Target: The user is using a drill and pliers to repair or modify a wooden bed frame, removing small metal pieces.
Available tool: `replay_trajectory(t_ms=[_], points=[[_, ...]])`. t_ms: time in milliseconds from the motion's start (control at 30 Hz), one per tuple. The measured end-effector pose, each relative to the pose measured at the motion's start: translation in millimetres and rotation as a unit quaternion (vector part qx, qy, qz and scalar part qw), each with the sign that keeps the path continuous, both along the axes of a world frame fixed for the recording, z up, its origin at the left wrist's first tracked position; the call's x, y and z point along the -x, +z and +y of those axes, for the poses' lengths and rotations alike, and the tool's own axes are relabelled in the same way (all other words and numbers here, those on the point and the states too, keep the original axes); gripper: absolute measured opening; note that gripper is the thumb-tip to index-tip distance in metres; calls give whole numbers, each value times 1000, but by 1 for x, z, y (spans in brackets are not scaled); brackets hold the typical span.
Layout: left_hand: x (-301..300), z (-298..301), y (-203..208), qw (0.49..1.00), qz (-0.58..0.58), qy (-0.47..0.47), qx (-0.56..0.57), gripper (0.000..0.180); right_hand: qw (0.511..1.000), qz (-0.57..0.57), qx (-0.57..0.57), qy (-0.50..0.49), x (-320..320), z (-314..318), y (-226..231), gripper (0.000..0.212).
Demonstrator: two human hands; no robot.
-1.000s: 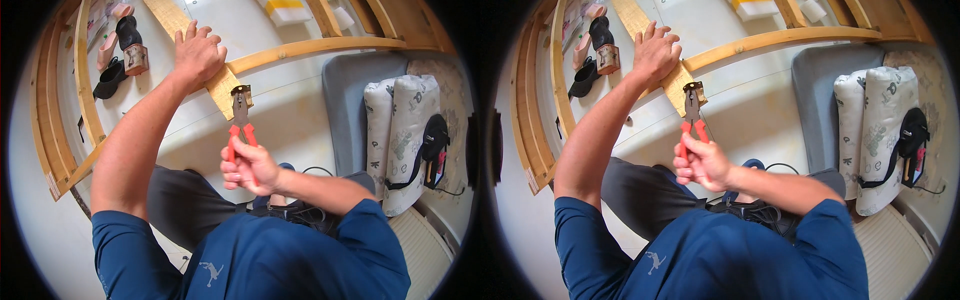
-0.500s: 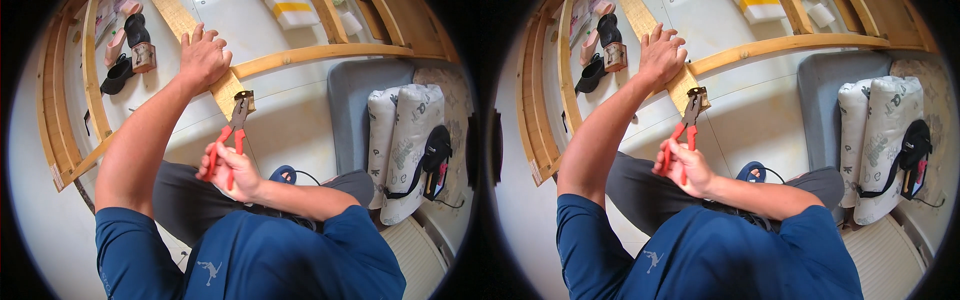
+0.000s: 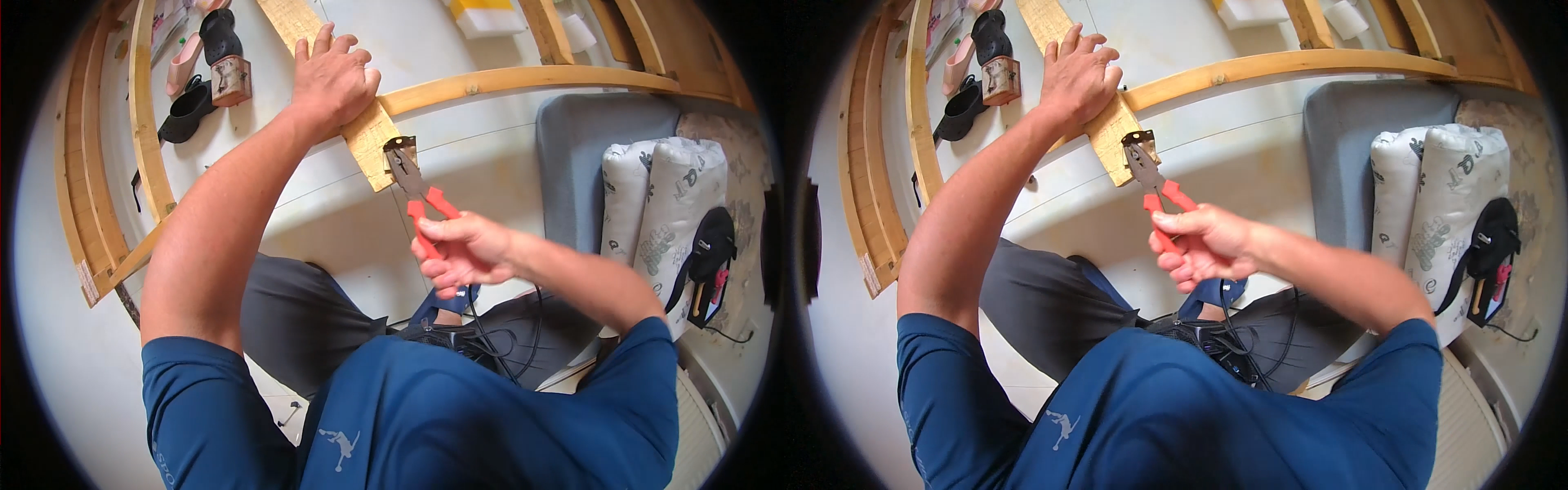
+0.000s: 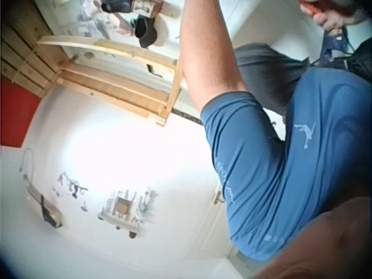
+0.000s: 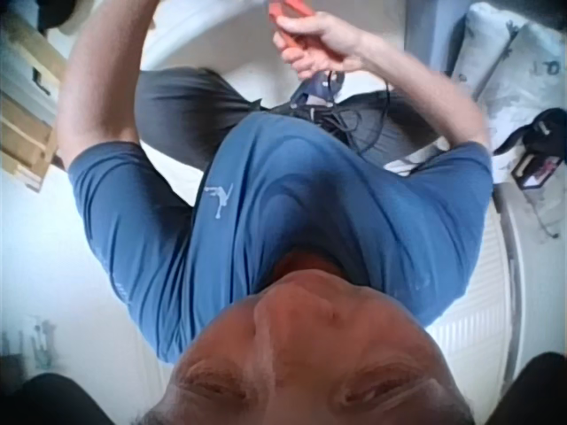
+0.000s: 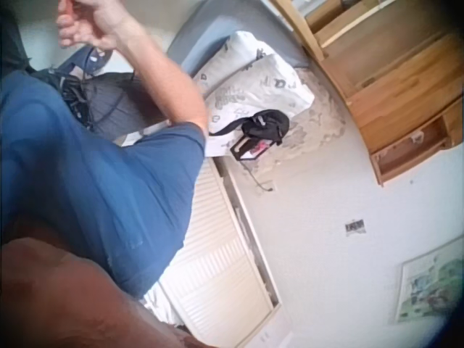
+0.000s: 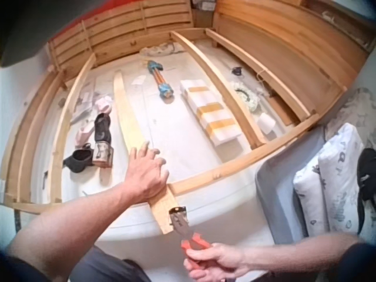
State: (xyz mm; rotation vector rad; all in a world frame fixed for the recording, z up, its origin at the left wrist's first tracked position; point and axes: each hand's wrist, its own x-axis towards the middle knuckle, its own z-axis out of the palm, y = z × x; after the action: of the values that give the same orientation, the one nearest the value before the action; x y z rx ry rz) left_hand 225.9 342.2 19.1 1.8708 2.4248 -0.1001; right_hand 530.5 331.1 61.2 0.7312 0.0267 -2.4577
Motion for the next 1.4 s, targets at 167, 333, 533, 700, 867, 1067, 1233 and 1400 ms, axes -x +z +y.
replay_trajectory(t_ms=[167,333,533,700,867,1067,1233,1400], points=[[-2,-1,-3,1000,-10,8,-11,49,958,4,-77,-278,37,-103,-16,41],[-4,0,-3,1000,-6,8,-12,49,909,-9,-61,-411,86,-135,-13,38],[-1,0,-6,999,-13,-8,-33,49,989,19,-8,-149,15,-57,-12,41],[1,-2,-6,1000,2,6,-17,47,988,38,-63,137,-1,48,-6,42],[-3,1,-3,1000,-11,6,-23,47,991,-13,-97,-88,-2,-32,-12,43],[-2,-1,-2,1000,-7,0,-11,50,926,26,-23,-375,65,-122,-16,41],[-3,0,-3,1000,-5,0,-10,50,986,34,34,-158,14,-62,-19,47],[-1,1,-2,1000,3,1,-12,47,988,40,-30,143,-4,60,-12,45]])
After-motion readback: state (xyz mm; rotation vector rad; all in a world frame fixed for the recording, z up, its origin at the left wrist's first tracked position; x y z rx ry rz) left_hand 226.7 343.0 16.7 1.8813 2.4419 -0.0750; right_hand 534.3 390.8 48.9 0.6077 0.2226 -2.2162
